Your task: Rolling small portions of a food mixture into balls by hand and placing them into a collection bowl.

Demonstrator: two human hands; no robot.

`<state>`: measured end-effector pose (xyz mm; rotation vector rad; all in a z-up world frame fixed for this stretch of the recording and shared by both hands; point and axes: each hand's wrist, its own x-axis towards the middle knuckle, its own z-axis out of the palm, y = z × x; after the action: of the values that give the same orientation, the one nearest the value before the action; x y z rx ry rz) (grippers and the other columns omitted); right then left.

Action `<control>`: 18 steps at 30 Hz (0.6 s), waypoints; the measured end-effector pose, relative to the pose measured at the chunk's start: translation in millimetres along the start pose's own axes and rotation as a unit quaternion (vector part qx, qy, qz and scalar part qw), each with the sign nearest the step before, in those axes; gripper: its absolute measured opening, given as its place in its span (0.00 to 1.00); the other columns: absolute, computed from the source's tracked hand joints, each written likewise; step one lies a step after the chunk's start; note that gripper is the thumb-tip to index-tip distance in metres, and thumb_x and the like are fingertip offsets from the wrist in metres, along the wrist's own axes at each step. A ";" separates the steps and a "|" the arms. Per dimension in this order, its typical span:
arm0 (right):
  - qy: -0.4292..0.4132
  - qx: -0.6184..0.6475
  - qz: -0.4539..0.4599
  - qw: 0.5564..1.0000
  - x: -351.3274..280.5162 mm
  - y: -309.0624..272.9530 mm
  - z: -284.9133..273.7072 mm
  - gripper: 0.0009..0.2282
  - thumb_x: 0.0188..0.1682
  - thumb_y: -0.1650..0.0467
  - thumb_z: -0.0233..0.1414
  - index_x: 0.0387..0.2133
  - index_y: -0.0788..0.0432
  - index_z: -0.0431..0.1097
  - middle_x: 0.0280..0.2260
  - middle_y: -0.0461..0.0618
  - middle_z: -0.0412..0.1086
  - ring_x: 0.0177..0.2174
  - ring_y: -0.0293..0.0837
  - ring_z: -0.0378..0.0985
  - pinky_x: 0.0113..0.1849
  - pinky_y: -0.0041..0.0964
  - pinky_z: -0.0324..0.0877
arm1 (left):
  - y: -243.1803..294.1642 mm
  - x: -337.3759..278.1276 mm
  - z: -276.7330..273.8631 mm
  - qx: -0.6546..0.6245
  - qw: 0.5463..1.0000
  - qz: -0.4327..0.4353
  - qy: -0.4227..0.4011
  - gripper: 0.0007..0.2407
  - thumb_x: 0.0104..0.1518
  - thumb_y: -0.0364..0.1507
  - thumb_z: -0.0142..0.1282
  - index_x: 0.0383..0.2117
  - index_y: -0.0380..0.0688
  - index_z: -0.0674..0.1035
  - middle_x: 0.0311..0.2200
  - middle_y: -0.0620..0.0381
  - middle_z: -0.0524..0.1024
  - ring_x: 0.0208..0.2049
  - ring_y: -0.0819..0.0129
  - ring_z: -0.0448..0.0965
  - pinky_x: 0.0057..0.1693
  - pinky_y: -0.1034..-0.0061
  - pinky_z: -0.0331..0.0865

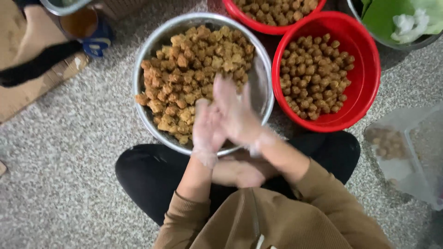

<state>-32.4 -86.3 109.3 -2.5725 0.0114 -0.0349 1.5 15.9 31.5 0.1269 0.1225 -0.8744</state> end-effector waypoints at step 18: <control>0.016 -0.040 -0.041 0.998 -11.6 37.4 39.9 0.35 0.52 0.66 0.42 0.73 0.53 0.33 0.73 0.55 0.29 0.71 0.56 0.30 0.66 0.61 0.19 | -41.9 8.7 -87.4 -0.129 0.990 -0.031 -0.039 0.26 0.62 0.41 0.51 0.68 0.58 0.62 0.73 0.49 0.49 0.72 0.53 0.49 0.69 0.50 0.46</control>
<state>-42.9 -96.2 55.3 -2.6519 -0.0823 -0.1089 -30.0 -3.2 -58.6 -0.1526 0.1665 -0.9170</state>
